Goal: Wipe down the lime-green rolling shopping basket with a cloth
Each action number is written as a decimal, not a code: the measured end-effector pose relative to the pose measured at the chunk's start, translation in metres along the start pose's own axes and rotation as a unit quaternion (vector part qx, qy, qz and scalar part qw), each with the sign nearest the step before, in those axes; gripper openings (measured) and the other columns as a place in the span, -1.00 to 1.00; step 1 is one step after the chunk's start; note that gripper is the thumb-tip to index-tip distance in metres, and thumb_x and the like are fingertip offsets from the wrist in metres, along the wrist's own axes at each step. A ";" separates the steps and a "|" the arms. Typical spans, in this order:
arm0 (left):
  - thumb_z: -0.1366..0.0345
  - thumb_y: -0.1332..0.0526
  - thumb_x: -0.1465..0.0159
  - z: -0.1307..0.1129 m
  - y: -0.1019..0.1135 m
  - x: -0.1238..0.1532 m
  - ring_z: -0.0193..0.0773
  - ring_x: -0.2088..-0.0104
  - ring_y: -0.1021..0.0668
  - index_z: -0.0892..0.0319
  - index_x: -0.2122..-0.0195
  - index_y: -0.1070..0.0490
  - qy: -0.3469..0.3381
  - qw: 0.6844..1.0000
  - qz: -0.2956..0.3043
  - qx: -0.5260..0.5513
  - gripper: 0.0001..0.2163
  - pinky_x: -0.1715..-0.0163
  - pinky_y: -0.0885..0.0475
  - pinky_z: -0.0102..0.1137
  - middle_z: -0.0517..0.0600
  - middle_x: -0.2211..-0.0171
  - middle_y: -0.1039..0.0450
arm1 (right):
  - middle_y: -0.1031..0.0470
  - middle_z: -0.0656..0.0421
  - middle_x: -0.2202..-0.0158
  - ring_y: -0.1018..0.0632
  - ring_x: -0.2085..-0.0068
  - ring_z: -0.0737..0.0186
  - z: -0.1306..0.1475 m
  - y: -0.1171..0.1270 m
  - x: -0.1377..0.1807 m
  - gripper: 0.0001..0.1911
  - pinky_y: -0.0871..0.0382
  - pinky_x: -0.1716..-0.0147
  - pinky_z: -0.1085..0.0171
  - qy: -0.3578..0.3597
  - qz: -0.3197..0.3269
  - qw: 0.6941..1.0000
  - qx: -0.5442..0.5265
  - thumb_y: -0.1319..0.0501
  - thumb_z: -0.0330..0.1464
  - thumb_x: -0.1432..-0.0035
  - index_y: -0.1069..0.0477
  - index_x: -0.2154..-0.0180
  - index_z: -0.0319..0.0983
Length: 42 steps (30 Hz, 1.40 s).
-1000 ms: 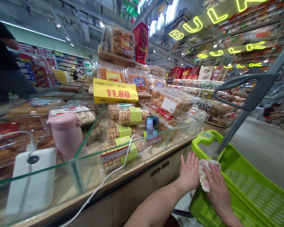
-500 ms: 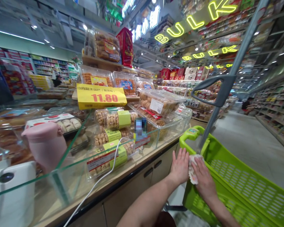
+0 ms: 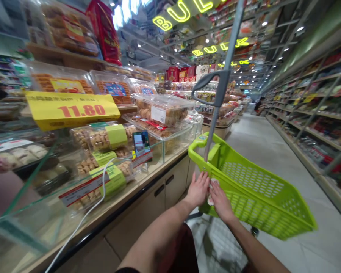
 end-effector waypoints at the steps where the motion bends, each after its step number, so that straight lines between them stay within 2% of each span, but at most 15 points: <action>1: 0.31 0.09 -0.24 -0.003 -0.004 0.001 -0.09 -0.23 0.07 0.32 -0.19 0.03 -0.001 1.000 0.005 0.002 -0.52 -0.14 0.10 0.02 0.15 -0.24 0.12 | -0.18 -0.01 -0.14 0.05 -0.24 0.14 0.000 0.002 0.006 -0.55 -0.17 -0.08 0.03 -0.004 0.006 1.000 -0.006 0.06 -0.61 -0.05 -0.33 0.03 -0.32; 4: 0.35 0.08 -0.21 -0.009 -0.005 -0.003 -0.09 -0.24 0.09 0.32 -0.19 0.05 0.004 1.000 -0.007 0.007 -0.50 -0.14 0.12 0.02 0.14 -0.25 0.14 | -0.14 0.01 -0.17 0.06 -0.25 0.16 -0.006 0.021 0.008 -0.50 -0.15 -0.10 0.02 -0.020 -0.011 0.999 -0.024 0.07 -0.62 -0.04 -0.28 -0.02 -0.30; 7: 0.38 0.05 -0.17 -0.015 0.006 -0.014 -0.09 -0.24 0.14 0.32 -0.20 0.08 0.012 0.999 -0.032 0.003 -0.46 -0.14 0.15 0.03 0.13 -0.25 0.17 | -0.01 0.04 -0.22 0.05 -0.25 0.14 -0.022 0.049 -0.005 -0.46 -0.07 -0.14 0.01 -0.050 -0.065 0.996 -0.027 0.06 -0.60 -0.06 -0.18 -0.10 -0.28; 9: 0.38 0.04 -0.17 -0.020 0.012 -0.021 -0.09 -0.24 0.15 0.33 -0.21 0.11 0.013 0.999 -0.040 -0.003 -0.44 -0.14 0.14 0.03 0.13 -0.25 0.18 | 0.02 0.07 -0.23 0.05 -0.25 0.14 -0.033 0.058 -0.011 -0.44 -0.03 -0.16 0.01 -0.064 -0.090 0.994 -0.025 0.05 -0.59 -0.07 -0.13 -0.13 -0.25; 13: 0.32 0.06 -0.20 -0.035 0.011 -0.027 -0.10 -0.24 0.17 0.32 -0.22 0.12 -0.008 0.999 -0.040 -0.015 -0.46 -0.14 0.10 0.02 0.13 -0.26 0.21 | -0.03 0.07 -0.22 0.03 -0.24 0.15 -0.040 0.038 0.002 -0.44 -0.06 -0.15 0.00 -0.057 -0.086 0.994 -0.025 0.09 -0.60 -0.08 -0.13 -0.13 -0.23; 18: 0.31 0.08 -0.20 -0.049 -0.015 -0.020 -0.09 -0.24 0.12 0.33 -0.21 0.08 -0.039 0.999 -0.004 -0.002 -0.47 -0.14 0.08 0.00 0.12 -0.26 0.18 | -0.16 -0.03 -0.15 0.01 -0.24 0.13 -0.030 0.001 0.040 -0.49 -0.14 -0.11 0.01 -0.063 -0.016 0.998 -0.010 0.07 -0.60 -0.07 -0.19 -0.09 -0.33; 20: 0.34 0.08 -0.19 -0.051 -0.022 -0.017 -0.09 -0.24 0.09 0.33 -0.20 0.06 -0.039 0.999 0.003 0.010 -0.48 -0.14 0.09 0.01 0.13 -0.25 0.15 | -0.19 -0.05 -0.13 0.02 -0.24 0.13 -0.026 0.007 0.045 -0.50 -0.14 -0.11 0.03 -0.061 -0.009 0.998 -0.014 0.05 -0.61 -0.06 -0.22 -0.07 -0.36; 22: 0.37 0.08 -0.18 -0.052 -0.023 -0.018 -0.08 -0.24 0.09 0.33 -0.19 0.05 -0.034 0.999 -0.003 0.021 -0.48 -0.14 0.10 0.02 0.13 -0.25 0.13 | -0.16 -0.04 -0.16 0.03 -0.24 0.13 -0.030 0.026 0.040 -0.50 -0.11 -0.12 0.02 -0.070 -0.031 0.997 -0.016 0.05 -0.60 -0.06 -0.21 -0.08 -0.35; 25: 0.43 0.08 -0.15 -0.056 -0.015 -0.027 -0.10 -0.24 0.12 0.32 -0.20 0.06 -0.024 0.999 -0.031 0.028 -0.46 -0.14 0.14 0.03 0.13 -0.25 0.15 | -0.05 -0.02 -0.20 0.07 -0.25 0.12 -0.051 0.062 0.028 -0.46 -0.06 -0.14 -0.02 -0.111 -0.080 0.991 -0.001 0.05 -0.59 -0.06 -0.14 -0.12 -0.32; 27: 0.46 0.07 -0.12 -0.064 -0.010 -0.034 -0.11 -0.24 0.14 0.32 -0.20 0.08 -0.027 0.998 -0.043 0.030 -0.44 -0.14 0.15 0.03 0.13 -0.25 0.18 | -0.02 -0.03 -0.21 0.09 -0.25 0.12 -0.067 0.075 0.027 -0.45 -0.03 -0.14 -0.03 -0.140 -0.091 0.986 0.018 0.06 -0.60 -0.05 -0.13 -0.12 -0.33; 31: 0.45 0.04 -0.10 -0.089 -0.014 -0.042 -0.11 -0.24 0.17 0.32 -0.21 0.08 -0.057 0.997 -0.035 0.030 -0.41 -0.14 0.15 0.04 0.13 -0.25 0.18 | -0.08 -0.03 -0.19 0.07 -0.25 0.15 -0.078 0.064 0.053 -0.49 -0.06 -0.13 -0.01 -0.159 -0.078 0.984 0.030 0.07 -0.61 -0.07 -0.19 -0.08 -0.33; 35: 0.35 0.03 -0.14 -0.117 -0.033 -0.035 -0.10 -0.24 0.15 0.32 -0.21 0.07 -0.097 0.994 0.004 0.042 -0.43 -0.14 0.15 0.03 0.13 -0.25 0.17 | -0.15 -0.06 -0.15 0.05 -0.24 0.13 -0.068 0.036 0.089 -0.48 -0.12 -0.10 -0.02 -0.163 -0.036 0.986 0.011 0.05 -0.61 -0.06 -0.17 -0.10 -0.34; 37: 0.31 0.04 -0.16 -0.128 -0.039 -0.031 -0.10 -0.24 0.14 0.32 -0.21 0.07 -0.119 0.992 0.019 0.046 -0.44 -0.14 0.14 0.03 0.12 -0.25 0.17 | -0.13 -0.07 -0.17 0.05 -0.24 0.13 -0.064 0.031 0.098 -0.43 -0.14 -0.10 -0.02 -0.169 -0.017 0.985 -0.006 0.05 -0.63 -0.04 -0.10 -0.14 -0.34; 39: 0.31 0.05 -0.17 -0.135 -0.039 -0.031 -0.11 -0.24 0.15 0.32 -0.21 0.09 -0.130 0.990 0.018 0.045 -0.44 -0.15 0.13 0.02 0.11 -0.25 0.17 | -0.08 -0.05 -0.19 0.06 -0.25 0.13 -0.065 0.040 0.098 -0.38 -0.12 -0.11 -0.01 -0.170 -0.029 0.985 -0.017 0.06 -0.64 -0.04 -0.03 -0.17 -0.32; 42: 0.37 0.08 -0.18 -0.139 -0.030 -0.042 -0.15 -0.25 0.19 0.30 -0.22 0.14 -0.118 0.992 -0.008 0.044 -0.45 -0.15 0.15 0.01 0.08 -0.26 0.21 | -0.01 0.00 -0.22 0.06 -0.25 0.11 -0.079 0.070 0.090 -0.39 -0.07 -0.14 -0.03 -0.174 -0.083 0.981 -0.007 0.05 -0.60 -0.08 0.01 -0.19 -0.27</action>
Point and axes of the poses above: each hand's wrist, its own x-axis away from the middle knuckle, its own y-axis out of the back of the hand, z = x × y, the point moved 8 cm from there along -x, towards the middle knuckle
